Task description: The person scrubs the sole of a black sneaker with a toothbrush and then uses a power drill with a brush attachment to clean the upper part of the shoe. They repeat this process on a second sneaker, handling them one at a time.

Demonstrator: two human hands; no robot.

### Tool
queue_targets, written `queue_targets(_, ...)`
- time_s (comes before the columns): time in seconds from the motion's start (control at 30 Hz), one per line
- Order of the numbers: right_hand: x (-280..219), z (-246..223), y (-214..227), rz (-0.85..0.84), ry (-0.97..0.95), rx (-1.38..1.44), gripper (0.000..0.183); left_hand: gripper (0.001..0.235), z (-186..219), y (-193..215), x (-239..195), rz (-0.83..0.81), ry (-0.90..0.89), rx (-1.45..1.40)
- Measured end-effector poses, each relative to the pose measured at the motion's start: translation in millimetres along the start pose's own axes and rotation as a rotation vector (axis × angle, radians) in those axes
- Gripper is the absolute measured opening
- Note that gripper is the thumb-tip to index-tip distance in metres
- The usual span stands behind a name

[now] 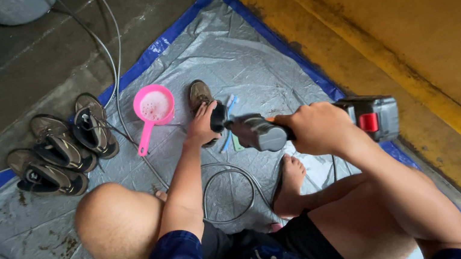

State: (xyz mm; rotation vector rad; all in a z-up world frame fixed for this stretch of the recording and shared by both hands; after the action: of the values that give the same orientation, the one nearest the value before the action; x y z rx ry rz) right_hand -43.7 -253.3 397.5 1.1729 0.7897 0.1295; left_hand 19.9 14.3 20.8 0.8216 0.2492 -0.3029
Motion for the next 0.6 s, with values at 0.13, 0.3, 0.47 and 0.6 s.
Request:
queue_targets(0.13,6,-13,-1,0.039,0.039,0.002,0.062,0.133,-11,-1,0,0.008,0.018,-0.006)
queue_targets(0.3,2,-13,4,-0.016,0.065,-0.01,0.066,0.128,-12,7,-9,0.023,0.008,-0.087)
queue_targets(0.47,15,-13,-4,0.008,0.044,-0.018,0.063,0.138,-31,8,-5,0.017,0.055,-0.134)
queue_targets(0.6,20,-9,-7,-0.001,0.067,0.0,0.058,0.103,-51,7,-7,0.063,0.117,-0.488)
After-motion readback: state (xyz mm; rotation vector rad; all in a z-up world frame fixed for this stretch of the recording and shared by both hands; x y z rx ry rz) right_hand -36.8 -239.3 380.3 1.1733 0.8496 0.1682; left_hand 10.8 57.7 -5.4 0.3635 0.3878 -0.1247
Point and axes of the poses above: each hand's wrist, its own x-axis towards the middle knuckle, its own y-axis out of the back of the hand, z = x × y, the point moved 3 cm from there along x, towards the middle knuckle, and after that the axes turned 5 degrees about -x, right-handed, at the moved point
